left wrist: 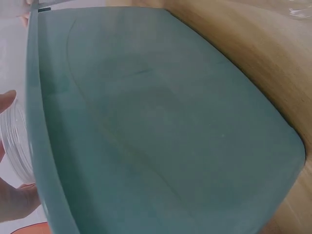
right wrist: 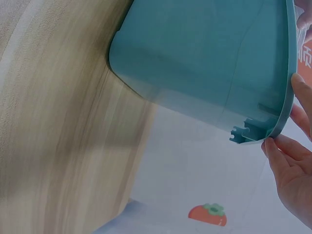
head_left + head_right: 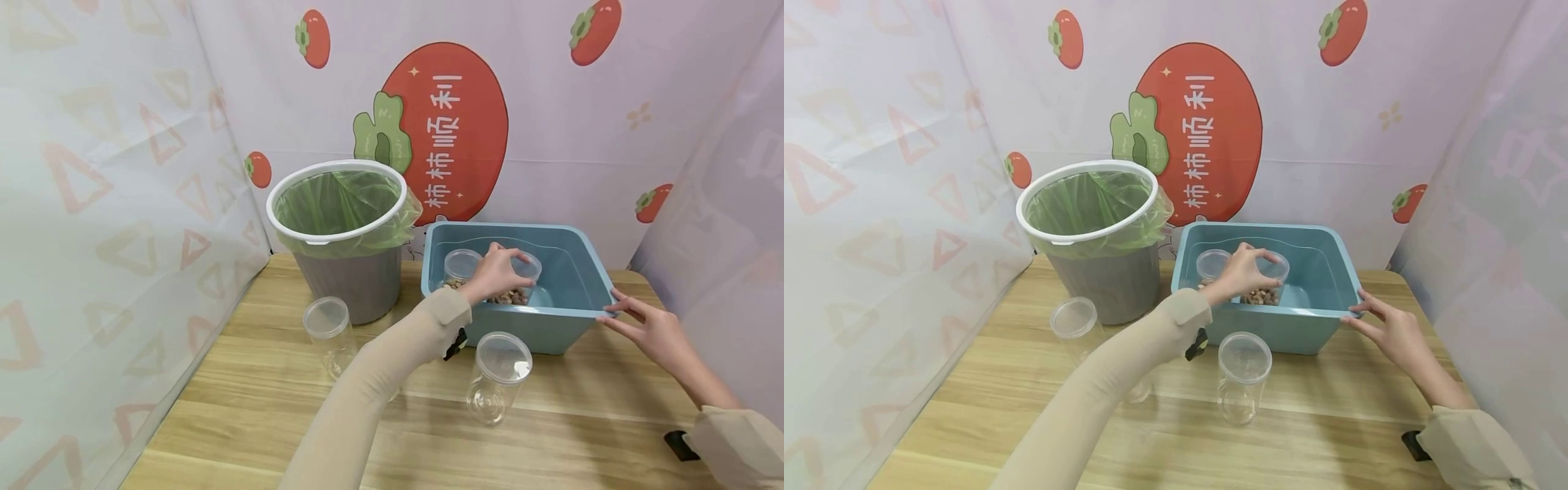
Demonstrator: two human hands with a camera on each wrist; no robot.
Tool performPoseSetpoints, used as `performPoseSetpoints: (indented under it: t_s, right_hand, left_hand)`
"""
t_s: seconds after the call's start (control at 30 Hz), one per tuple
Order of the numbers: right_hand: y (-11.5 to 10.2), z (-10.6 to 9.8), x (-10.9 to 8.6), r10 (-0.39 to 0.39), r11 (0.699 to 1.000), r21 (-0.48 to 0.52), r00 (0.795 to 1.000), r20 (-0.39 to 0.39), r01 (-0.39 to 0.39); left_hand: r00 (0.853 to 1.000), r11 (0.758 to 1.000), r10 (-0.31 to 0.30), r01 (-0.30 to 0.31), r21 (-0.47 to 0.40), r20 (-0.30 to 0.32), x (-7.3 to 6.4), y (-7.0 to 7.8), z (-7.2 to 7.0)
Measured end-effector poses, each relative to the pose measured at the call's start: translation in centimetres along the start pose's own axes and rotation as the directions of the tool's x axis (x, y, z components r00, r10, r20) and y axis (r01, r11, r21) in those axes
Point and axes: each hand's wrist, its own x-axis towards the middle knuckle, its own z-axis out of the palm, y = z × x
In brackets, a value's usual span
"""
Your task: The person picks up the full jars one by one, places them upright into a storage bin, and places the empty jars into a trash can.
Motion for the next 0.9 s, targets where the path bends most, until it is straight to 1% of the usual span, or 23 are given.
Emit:
performPoseSetpoints:
  t_s: [0.23, 0.4, 0.47, 0.63, 0.8, 0.9]
  right_hand:
    - [0.0, 0.0, 0.0, -0.002, 1.0, 0.012, 1.0, -0.005, 0.002]
    - [0.0, 0.0, 0.0, -0.012, 1.0, 0.001, 1.0, -0.019, 0.012]
    - [0.0, 0.0, 0.1, -0.02, 1.0, 0.0, 1.0, -0.02, 0.02]
    - [-0.1, -0.2, 0.4, -0.048, 0.998, -0.038, 0.999, -0.002, 0.048]
    - [-0.3, -0.7, 0.9, -0.033, 0.993, -0.112, 0.998, 0.057, 0.039]
    - [-0.5, -0.8, 1.1, -0.046, 0.986, -0.157, 0.994, 0.098, 0.061]
  left_hand:
    - [0.999, 1.0, 0.003, -0.002, -0.021, 0.048, -0.4, -0.4, 0.6]
    - [0.995, 0.999, 0.035, -0.035, -0.002, 0.099, -0.5, -0.5, 0.7]
    - [0.991, 0.998, 0.053, -0.057, 0.024, 0.122, -0.5, -0.5, 0.6]
    - [0.981, 0.986, 0.083, -0.107, 0.132, 0.174, -0.3, -0.1, -0.1]
    - [0.97, 0.971, 0.091, -0.137, 0.198, 0.226, -0.7, 0.3, -0.9]
    - [0.965, 0.959, 0.098, -0.157, 0.236, 0.244, -1.0, 0.4, -1.2]
